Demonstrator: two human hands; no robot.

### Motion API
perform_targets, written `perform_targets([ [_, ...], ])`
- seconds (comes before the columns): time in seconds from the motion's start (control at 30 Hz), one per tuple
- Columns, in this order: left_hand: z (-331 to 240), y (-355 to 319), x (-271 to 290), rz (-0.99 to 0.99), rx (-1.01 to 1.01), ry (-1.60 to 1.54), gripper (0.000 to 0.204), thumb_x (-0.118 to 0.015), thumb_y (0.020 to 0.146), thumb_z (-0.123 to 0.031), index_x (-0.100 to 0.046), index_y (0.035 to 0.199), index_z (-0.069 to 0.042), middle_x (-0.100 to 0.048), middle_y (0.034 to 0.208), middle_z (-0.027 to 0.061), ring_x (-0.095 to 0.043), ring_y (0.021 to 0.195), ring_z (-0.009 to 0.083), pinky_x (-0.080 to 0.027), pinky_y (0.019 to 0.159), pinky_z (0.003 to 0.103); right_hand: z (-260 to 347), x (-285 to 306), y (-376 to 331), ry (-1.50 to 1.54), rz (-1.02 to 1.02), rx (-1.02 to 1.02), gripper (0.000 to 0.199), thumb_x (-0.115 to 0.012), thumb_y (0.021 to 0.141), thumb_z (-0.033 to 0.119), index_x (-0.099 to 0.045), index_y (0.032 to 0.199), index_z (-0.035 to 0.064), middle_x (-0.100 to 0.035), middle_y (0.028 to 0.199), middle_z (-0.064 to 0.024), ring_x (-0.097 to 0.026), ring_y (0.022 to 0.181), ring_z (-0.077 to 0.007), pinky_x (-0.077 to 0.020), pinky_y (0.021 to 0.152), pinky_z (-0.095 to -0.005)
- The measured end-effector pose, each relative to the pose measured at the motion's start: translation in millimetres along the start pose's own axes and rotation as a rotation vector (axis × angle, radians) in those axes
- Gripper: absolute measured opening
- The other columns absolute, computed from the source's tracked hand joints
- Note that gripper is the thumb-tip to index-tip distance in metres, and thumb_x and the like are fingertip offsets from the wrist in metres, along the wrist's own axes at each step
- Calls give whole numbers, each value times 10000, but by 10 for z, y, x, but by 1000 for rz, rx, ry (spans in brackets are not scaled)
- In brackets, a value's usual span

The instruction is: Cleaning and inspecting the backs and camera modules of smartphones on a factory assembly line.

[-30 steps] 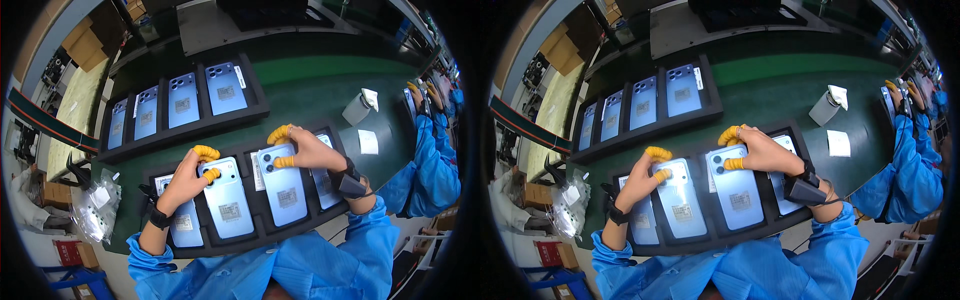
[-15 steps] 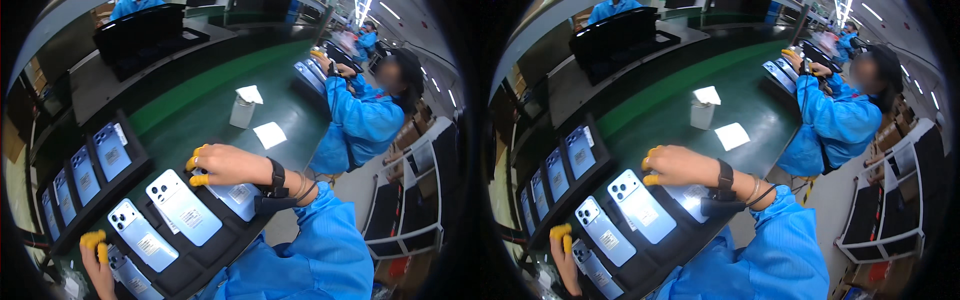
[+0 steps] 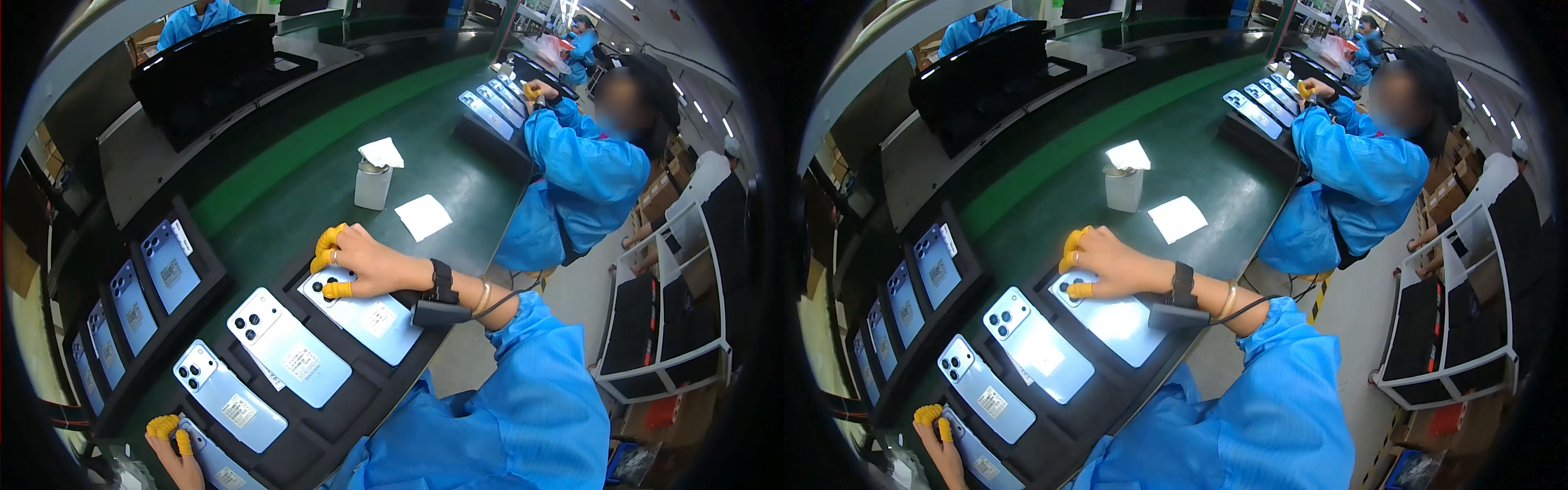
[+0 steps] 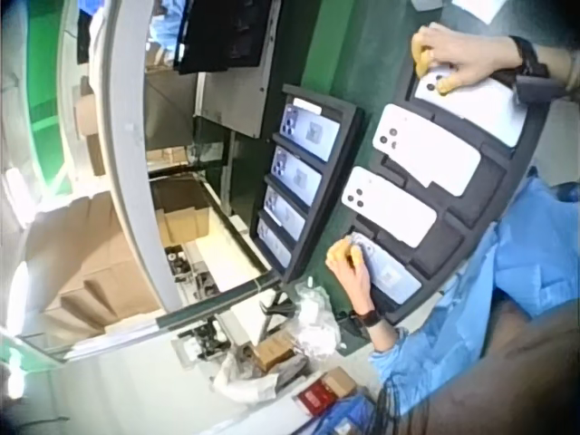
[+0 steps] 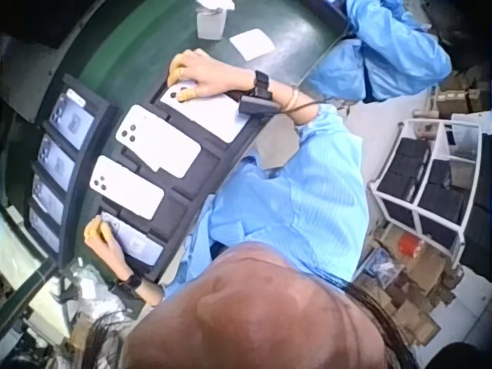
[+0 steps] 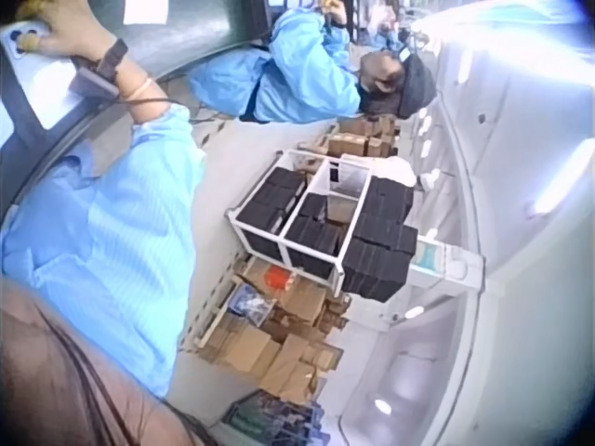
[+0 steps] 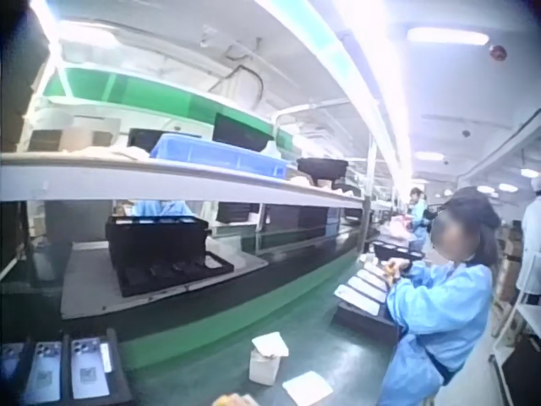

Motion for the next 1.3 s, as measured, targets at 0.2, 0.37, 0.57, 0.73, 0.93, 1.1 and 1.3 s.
perform_targets([
  [0.2,181,21,-11,-93,89,-426,253,-536,899,-99,-511,1118,24,-560,1077,112,-520,1012,201,-365,940,295,-130,51,11,440,108,-191,321,-652,788,229,-603,1060,65,-560,1066,-86,-452,1037,-238,-331,934,-343],
  [0.37,114,235,133,-89,124,-337,274,-578,859,-66,-514,1104,39,-559,1050,110,-512,993,214,-355,936,302,-248,95,260,407,64,-124,405,-610,812,286,-589,1146,56,-553,1114,-155,-453,1061,-279,-381,890,-373],
  [0.57,-721,449,384,-154,-204,-87,268,-590,837,-87,-537,1081,11,-534,1075,156,-504,1043,304,-350,945,340,115,273,408,237,-44,70,372,-616,826,204,-568,1161,50,-509,1249,-139,-412,1173,-291,-313,1008,-384],
  [0.73,-1758,507,-43,289,-571,19,273,-679,765,-209,-590,952,-31,-596,898,129,-572,865,302,-447,784,368,651,225,281,456,262,138,334,-557,885,208,-544,1163,24,-526,1206,-161,-506,1084,-315,-397,942,-373],
  [0.93,-2138,161,-639,354,-742,192,274,-688,728,-214,-532,864,-35,-556,728,118,-593,710,265,-473,637,373,1070,-31,171,239,613,281,433,-673,763,120,-531,1139,-41,-527,1177,-187,-501,1063,-324,-437,896,-362],
  [1.1,-2100,170,-580,388,-803,193,199,-641,730,-123,-529,852,-12,-567,731,113,-608,692,246,-488,589,329,1070,-94,83,250,545,238,509,-723,688,83,-536,1148,-28,-505,1219,-168,-465,1094,-314,-413,928,-342],
  [1.3,-2174,280,-387,338,-898,133,80,-587,753,-42,-541,792,10,-600,693,123,-657,669,220,-511,560,294,1092,-153,32,167,432,270,421,-731,690,102,-569,1057,-24,-497,1199,-128,-466,1087,-304,-463,864,-351],
])
Point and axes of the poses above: each hand's wrist, its own y-axis towards the middle knuckle, its own x-axis out of the back of the hand, z = x × y, the point moved 2 cm from there along y, towards the middle knuckle
